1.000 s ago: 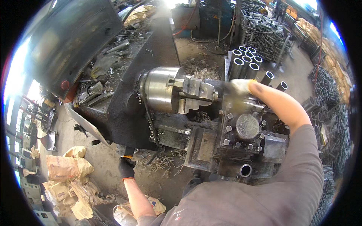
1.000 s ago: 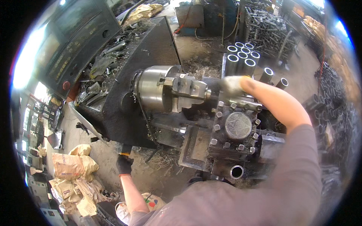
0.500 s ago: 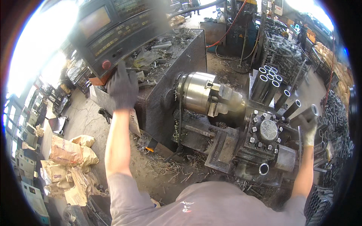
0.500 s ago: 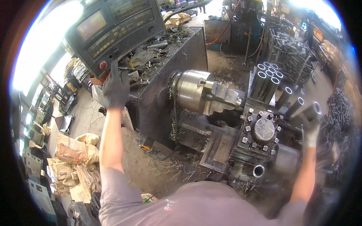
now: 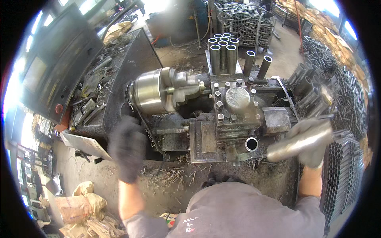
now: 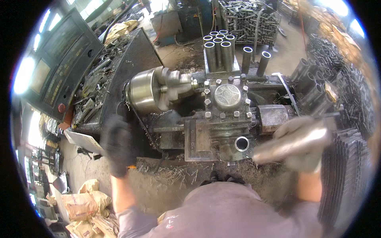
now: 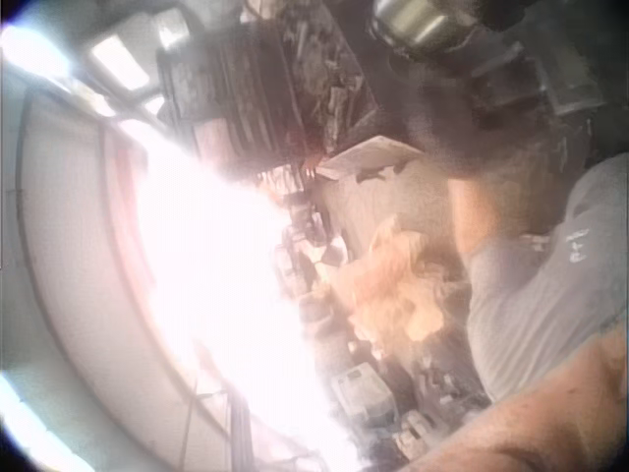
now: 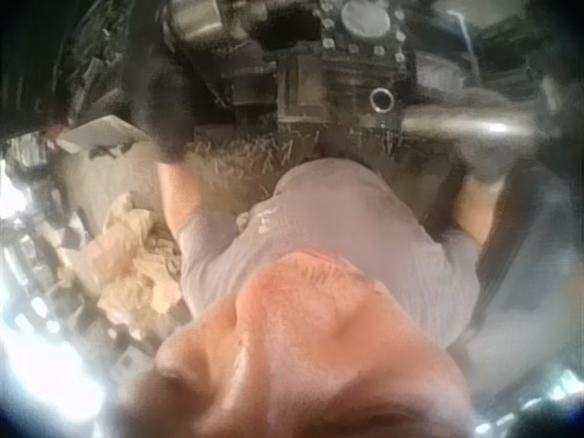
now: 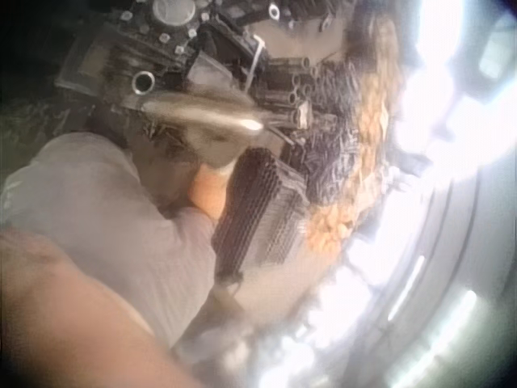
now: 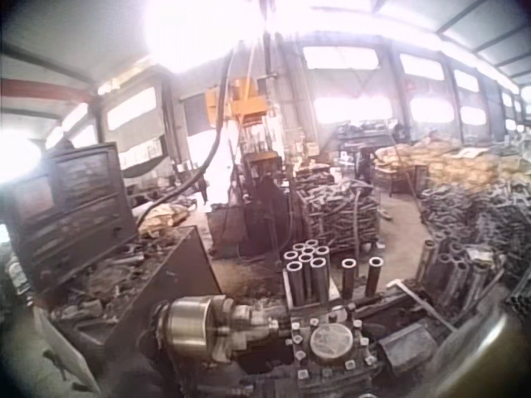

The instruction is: The person repeatedly picks up hollow metal tubes, inserts them into a lathe chuck, and removes them after brief machine operation. The person handles the tubes one at a time and places them aside after each cycle.

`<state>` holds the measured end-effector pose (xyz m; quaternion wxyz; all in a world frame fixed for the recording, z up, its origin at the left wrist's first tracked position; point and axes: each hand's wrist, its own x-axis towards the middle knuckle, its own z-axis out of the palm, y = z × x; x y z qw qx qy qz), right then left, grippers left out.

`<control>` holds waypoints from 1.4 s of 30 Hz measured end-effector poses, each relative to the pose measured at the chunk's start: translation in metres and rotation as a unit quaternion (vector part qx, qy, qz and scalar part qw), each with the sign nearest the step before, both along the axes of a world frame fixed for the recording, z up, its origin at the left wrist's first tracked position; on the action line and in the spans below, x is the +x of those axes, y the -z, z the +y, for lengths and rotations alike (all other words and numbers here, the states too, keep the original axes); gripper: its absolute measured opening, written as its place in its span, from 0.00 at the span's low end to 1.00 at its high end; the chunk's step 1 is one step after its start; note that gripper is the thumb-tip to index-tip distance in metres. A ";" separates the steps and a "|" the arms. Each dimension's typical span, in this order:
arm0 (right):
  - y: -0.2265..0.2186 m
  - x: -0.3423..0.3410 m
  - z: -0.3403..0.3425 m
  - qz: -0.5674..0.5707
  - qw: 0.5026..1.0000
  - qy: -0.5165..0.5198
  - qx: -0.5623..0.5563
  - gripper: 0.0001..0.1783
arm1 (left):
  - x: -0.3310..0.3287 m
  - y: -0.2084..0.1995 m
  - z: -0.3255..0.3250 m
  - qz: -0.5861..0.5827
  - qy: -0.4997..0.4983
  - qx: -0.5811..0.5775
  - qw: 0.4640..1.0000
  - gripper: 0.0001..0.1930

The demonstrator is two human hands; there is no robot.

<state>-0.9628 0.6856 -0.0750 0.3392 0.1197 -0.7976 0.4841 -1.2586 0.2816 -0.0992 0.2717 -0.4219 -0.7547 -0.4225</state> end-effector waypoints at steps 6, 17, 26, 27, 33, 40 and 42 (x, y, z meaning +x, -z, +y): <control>0.023 -0.029 -0.057 -0.139 0.962 -0.228 0.054 0.21 | 0.175 0.043 0.094 -0.558 0.219 -0.092 0.795 0.40; 0.115 -0.059 -0.175 -0.313 0.858 -0.370 -0.168 0.20 | 0.346 0.268 -0.012 -0.555 -0.300 -0.127 0.765 0.23; 0.155 -0.042 -0.380 -0.588 0.368 -0.490 -0.527 0.18 | 0.715 0.435 -0.174 -0.688 -0.598 0.099 0.399 0.29; 0.158 -0.030 -0.403 -0.587 0.353 -0.527 -0.503 0.19 | 0.762 0.442 -0.169 -0.690 -0.612 0.096 0.373 0.30; 0.154 0.079 -0.534 -0.581 0.479 -0.591 -0.289 0.14 | 0.855 0.480 -0.155 -0.667 -0.662 0.169 0.298 0.29; 0.111 0.204 -0.653 -0.707 0.296 -0.593 -0.248 0.12 | 0.853 0.489 -0.167 -0.616 -0.661 0.320 0.284 0.29; 0.112 0.238 -0.681 -0.682 0.349 -0.622 -0.163 0.11 | 0.882 0.486 -0.141 -0.587 -0.670 0.383 0.245 0.29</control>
